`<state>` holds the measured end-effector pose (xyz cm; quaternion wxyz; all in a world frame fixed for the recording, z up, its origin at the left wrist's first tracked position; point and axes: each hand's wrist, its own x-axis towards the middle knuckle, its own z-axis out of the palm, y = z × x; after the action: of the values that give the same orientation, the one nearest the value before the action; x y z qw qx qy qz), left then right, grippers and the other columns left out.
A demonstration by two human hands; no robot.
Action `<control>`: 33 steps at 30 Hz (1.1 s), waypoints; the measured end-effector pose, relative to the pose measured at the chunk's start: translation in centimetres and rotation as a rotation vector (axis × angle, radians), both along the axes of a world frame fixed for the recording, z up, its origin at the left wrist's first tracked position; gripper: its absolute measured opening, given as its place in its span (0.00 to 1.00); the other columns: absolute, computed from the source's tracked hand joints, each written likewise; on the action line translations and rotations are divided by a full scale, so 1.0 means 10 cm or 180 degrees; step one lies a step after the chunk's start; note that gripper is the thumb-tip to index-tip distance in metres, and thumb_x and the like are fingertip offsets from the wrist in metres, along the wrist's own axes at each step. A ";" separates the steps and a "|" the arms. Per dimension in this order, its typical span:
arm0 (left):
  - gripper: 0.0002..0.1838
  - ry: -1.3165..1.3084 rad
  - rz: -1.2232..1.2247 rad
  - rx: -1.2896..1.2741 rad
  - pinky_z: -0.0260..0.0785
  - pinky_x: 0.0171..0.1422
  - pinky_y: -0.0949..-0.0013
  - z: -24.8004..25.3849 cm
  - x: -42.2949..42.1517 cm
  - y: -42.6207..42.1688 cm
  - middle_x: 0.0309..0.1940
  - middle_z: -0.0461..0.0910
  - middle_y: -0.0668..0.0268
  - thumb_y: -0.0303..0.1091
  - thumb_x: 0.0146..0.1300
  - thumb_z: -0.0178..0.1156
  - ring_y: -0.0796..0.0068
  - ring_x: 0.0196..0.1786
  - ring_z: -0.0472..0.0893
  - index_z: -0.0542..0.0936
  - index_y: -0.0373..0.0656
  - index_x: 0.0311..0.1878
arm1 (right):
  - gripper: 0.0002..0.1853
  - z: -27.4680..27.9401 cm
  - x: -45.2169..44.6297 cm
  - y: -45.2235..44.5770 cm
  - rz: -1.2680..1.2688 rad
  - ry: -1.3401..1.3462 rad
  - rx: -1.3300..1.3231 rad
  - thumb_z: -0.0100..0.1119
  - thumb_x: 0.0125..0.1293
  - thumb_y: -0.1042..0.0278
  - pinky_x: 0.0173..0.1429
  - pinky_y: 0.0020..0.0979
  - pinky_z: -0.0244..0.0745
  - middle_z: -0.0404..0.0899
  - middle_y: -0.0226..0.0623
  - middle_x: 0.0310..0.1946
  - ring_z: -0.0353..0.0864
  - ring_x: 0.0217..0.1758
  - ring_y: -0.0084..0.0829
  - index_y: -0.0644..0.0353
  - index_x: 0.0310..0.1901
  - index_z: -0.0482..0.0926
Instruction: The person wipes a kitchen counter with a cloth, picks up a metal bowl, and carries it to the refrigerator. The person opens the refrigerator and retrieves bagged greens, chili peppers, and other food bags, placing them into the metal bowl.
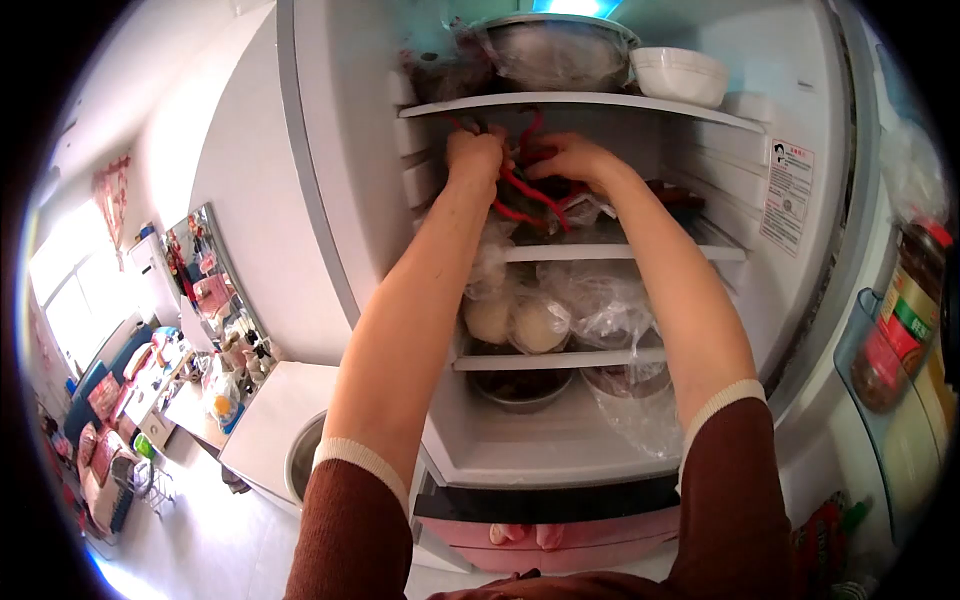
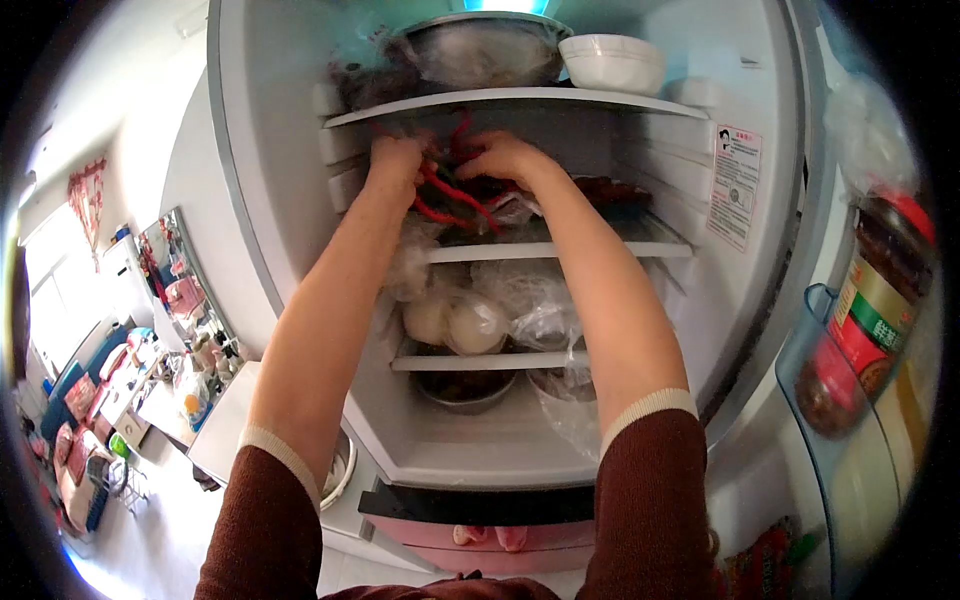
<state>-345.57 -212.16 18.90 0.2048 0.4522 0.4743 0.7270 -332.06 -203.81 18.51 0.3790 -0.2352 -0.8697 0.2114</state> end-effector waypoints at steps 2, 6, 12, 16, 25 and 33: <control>0.05 0.0262 0.0032 0.0191 0.55 0.19 0.70 0.03 0.05 -0.13 0.27 0.76 0.63 0.27 0.58 0.56 0.72 0.18 0.73 0.75 0.39 0.38 | 0.26 0.00 -0.02 -0.02 0.0248 0.0114 -0.0632 0.66 0.48 0.65 0.57 0.31 0.65 0.79 0.41 0.46 0.74 0.51 0.35 0.59 0.52 0.76; 0.05 0.0856 -0.0266 0.0252 0.55 0.18 0.73 -0.03 0.07 -0.45 0.25 0.75 0.67 0.29 0.59 0.55 0.78 0.17 0.70 0.77 0.42 0.37 | 0.25 0.06 -0.06 -0.07 0.0291 -0.0888 -0.0374 0.63 0.51 0.64 0.56 0.32 0.66 0.78 0.41 0.47 0.75 0.50 0.36 0.58 0.53 0.76; 0.06 0.0956 -0.0831 0.1035 0.58 0.23 0.80 -0.14 0.06 -1.24 0.25 0.74 0.68 0.28 0.61 0.53 0.83 0.18 0.68 0.78 0.38 0.37 | 0.16 0.01 -0.28 0.11 -0.1436 -0.1972 0.1004 0.50 0.61 0.64 0.54 0.36 0.70 0.77 0.40 0.49 0.76 0.51 0.38 0.57 0.50 0.77; 0.09 0.1329 -0.0597 0.1514 0.50 0.22 0.85 -0.20 -0.12 -1.79 0.28 0.73 0.71 0.32 0.64 0.53 0.88 0.21 0.64 0.79 0.40 0.43 | 0.16 -0.01 -0.44 0.50 -0.2521 -0.1782 0.2721 0.47 0.63 0.60 0.54 0.41 0.70 0.76 0.40 0.50 0.76 0.53 0.39 0.56 0.48 0.78; 0.13 0.1497 0.0519 0.1767 0.50 0.21 0.86 -0.52 -1.22 -3.03 0.35 0.78 0.63 0.28 0.68 0.46 0.89 0.20 0.61 0.76 0.36 0.50 | 0.14 -0.28 -0.89 1.15 -0.2456 -0.1657 0.1315 0.49 0.63 0.63 0.53 0.34 0.70 0.79 0.35 0.46 0.76 0.51 0.31 0.57 0.46 0.79; 0.11 0.0626 0.0577 0.1499 0.48 0.28 0.79 -0.84 -1.82 -3.53 0.24 0.66 0.65 0.29 0.69 0.46 0.82 0.22 0.56 0.75 0.32 0.41 | 0.16 -0.06 -0.61 0.50 -0.0363 -0.0814 -0.1684 0.60 0.56 0.55 0.40 0.42 0.67 0.73 0.33 0.42 0.68 0.43 0.26 0.53 0.43 0.77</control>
<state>-363.82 -247.47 10.55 -0.0191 0.5116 0.3483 0.7852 -338.11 -198.76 17.92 0.2031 -0.3990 -0.8105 0.3778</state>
